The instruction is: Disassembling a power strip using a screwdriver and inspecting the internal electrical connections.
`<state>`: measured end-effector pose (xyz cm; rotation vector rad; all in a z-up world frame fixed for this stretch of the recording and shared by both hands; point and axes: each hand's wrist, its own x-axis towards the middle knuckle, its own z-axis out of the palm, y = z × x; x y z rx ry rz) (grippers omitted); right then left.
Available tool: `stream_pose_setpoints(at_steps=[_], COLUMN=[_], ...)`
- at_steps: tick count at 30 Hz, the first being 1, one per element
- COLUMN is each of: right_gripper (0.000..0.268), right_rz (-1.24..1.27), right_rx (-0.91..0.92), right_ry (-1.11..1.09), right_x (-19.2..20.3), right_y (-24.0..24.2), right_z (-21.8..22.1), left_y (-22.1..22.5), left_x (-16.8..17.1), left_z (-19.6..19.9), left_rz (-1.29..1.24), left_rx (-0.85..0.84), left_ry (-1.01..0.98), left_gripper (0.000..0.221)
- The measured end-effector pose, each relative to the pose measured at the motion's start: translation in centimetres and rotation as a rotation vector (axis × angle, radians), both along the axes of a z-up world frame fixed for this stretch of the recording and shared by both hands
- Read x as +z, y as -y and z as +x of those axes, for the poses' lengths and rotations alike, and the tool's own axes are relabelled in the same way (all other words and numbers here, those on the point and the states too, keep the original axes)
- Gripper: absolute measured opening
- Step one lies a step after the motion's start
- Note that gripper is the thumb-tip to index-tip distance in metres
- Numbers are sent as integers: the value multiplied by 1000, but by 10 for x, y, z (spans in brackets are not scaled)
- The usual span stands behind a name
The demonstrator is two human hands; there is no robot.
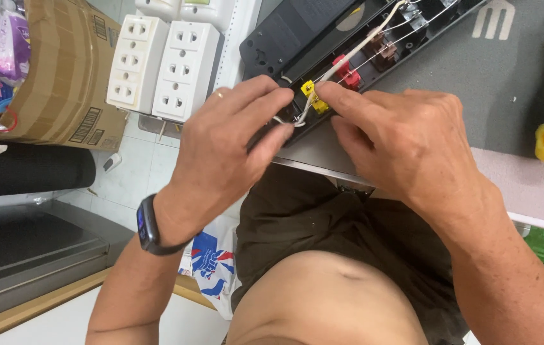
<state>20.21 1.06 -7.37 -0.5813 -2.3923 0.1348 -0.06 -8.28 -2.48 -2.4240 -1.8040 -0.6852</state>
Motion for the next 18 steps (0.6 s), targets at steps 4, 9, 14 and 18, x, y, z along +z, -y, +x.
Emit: stream_pose_setpoints(at_steps=[4,9,14,18], right_gripper=[29,21,17,21], right_rz=[17,-18,-34,-113], right_rx=[-20,-19,-18,-80], right_ry=[-34,-212,-413,-517], right_x=[4,9,13,4], right_y=[-1,-1,6,17], right_z=[3,8,16,27], left_y=[-5,8,7,4], left_x=[4,-10,-6,17], left_z=[-1,5,2,-3], left_rz=[-21,-143,-129,-423], left_rx=[-54,23,17,213], left_ry=[-34,-133,77,455], left_gripper=[27,74,54,51])
